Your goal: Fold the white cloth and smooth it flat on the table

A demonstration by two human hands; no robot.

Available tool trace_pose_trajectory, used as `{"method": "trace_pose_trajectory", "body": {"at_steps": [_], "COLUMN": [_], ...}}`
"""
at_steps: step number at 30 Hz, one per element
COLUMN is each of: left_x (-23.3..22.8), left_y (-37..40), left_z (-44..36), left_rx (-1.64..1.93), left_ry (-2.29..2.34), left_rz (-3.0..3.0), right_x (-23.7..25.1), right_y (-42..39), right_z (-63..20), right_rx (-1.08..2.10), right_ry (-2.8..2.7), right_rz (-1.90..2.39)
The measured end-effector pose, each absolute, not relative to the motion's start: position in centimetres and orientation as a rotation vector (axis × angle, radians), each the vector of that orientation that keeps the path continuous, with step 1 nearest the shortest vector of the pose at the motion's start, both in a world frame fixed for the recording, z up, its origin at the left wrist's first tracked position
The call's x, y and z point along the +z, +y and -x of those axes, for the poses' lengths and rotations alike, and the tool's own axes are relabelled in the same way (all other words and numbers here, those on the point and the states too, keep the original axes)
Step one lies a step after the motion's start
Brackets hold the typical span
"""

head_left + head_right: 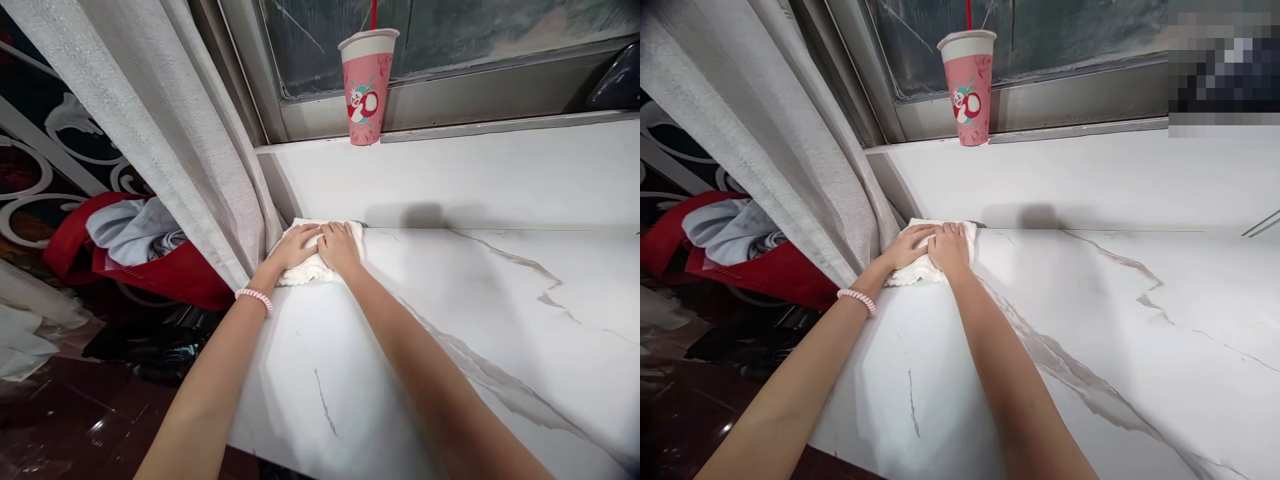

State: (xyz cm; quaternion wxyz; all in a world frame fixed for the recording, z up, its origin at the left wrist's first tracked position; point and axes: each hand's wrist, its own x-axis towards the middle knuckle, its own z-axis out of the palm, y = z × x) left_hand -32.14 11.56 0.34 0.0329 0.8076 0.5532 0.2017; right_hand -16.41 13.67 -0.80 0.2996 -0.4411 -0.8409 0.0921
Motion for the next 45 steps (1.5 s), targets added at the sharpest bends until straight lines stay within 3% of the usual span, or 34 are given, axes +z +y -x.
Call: {"method": "trace_pose_trajectory", "body": {"at_steps": [14,25,34,39,45], "left_x": [0.2,0.8,0.3,0.1,0.4], "left_y": [9.6,-2.4,-11.3,-10.9,-3.3], "left_z": [34.2,31.8,25.3,21.9,20.0], "left_rx": [0.502,0.412,0.308,0.267,0.269], "left_ry": [1.818,1.792,1.845,1.902,1.911], "left_rz": [-2.391,-2.433,-2.552,-2.548,-2.488], "right_x": [-1.4,-1.0,-0.9,-0.6,-1.0], "right_y": [12.4,0.8,-6.4,-4.5,2.9], "right_z": [18.8,15.4,7.9,4.8,3.4], "right_rx": [0.149,0.262,0.331,0.339,0.318], "right_ry": [-2.244,-2.328,-2.457,-2.506,-2.486], "right_rz": [1.111,1.045,0.899,0.816,0.838]}}
